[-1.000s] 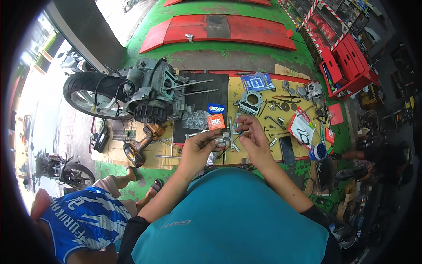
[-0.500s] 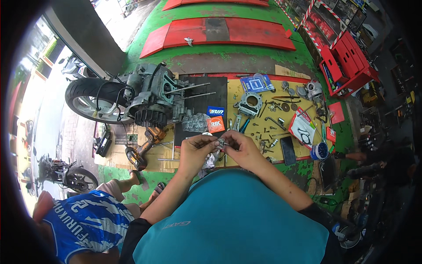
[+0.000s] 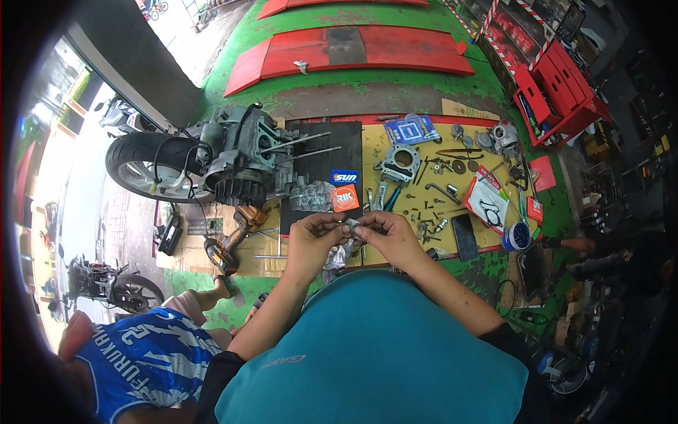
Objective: The person handles various motorcycle engine components and tools on a workbench. They use a torque wrench to tighten a bolt, then open a blue package to remove a small metal part. The person picks up a small container, opens it, and examines its contents while standing in a workshop.
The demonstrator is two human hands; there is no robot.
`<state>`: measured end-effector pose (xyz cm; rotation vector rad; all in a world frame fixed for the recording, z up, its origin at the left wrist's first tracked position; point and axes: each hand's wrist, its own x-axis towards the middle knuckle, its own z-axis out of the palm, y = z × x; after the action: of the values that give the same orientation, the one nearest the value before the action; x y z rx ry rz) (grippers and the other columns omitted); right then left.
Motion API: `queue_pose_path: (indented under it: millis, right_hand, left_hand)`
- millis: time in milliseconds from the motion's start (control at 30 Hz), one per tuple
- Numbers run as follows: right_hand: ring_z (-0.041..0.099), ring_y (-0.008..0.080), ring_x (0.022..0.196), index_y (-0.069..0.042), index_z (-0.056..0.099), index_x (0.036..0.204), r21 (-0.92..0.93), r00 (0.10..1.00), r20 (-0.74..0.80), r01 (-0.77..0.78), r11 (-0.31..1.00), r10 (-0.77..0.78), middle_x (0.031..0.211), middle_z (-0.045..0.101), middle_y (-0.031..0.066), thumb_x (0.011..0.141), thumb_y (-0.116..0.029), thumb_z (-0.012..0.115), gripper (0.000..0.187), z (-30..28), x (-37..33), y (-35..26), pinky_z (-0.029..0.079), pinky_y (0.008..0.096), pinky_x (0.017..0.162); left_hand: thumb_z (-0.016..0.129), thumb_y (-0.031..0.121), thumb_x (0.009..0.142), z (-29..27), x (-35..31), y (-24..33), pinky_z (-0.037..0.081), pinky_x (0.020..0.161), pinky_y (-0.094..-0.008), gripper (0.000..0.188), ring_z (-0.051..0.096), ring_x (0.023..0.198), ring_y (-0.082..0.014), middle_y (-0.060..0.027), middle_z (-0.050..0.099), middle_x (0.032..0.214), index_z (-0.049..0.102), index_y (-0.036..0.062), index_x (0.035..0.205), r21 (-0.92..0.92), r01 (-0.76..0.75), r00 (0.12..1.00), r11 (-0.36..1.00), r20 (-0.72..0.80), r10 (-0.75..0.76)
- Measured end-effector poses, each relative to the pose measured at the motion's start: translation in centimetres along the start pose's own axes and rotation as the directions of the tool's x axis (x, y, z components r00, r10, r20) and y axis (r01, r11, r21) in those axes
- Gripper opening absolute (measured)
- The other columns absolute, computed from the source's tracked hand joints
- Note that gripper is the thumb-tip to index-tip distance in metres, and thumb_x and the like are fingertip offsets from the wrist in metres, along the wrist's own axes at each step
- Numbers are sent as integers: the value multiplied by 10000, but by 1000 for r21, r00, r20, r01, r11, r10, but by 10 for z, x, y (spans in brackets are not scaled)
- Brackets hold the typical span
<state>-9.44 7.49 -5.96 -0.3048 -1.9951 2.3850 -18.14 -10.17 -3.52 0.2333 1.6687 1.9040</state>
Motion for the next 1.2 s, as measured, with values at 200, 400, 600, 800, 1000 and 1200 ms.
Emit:
queue_pose_path:
  millis: [200,400,600,800,1000,1200]
  right_hand:
    - [680,122,862,27,664,1039,114,999,14,-41,993,40,938,699,57,982,-105,665,144,0,-3,-4,571,283,793]
    - [672,119,831,31,670,1040,150,998,-6,-64,987,65,929,696,59,984,-90,657,134,-3,-3,3,573,277,774]
    - [671,118,811,28,670,1043,66,1000,8,-22,998,21,910,692,46,982,-112,670,153,0,-3,4,557,269,755]
    - [675,117,818,25,673,1035,40,990,96,-103,994,99,899,701,46,978,-115,673,151,-4,-8,6,556,271,746]
    - [671,124,759,30,684,1012,26,976,94,-200,980,197,862,716,72,967,-123,676,160,-1,-13,22,535,279,693]
    - [631,98,727,34,690,955,-437,990,89,-58,898,107,813,700,54,983,-111,651,152,10,-7,20,506,266,666]
  left_hand:
    - [716,-34,886,0,-3,0,615,753,-275,192,729,822,-167,-132,736,917,684,-85,1069,139,-17,1000,990,18,14]
    - [718,-2,900,2,-5,-4,606,726,-266,130,724,796,-154,-115,734,887,715,-64,1013,66,-12,999,998,52,9]
    - [701,21,917,-3,0,-11,602,711,-267,138,724,792,-158,-116,734,901,701,-61,1028,103,38,996,994,74,-46]
    - [689,-7,913,-17,-6,-17,612,742,-283,133,717,809,-158,-119,725,927,679,-78,1026,59,146,967,987,201,-155]
    - [681,-19,908,-20,-18,-32,606,727,-281,84,709,788,-149,-110,719,907,666,-69,975,-6,133,979,991,158,-130]
    - [636,-18,929,-22,-21,-52,602,715,-291,35,705,780,-147,-108,708,900,648,-46,946,131,162,987,978,-9,-162]
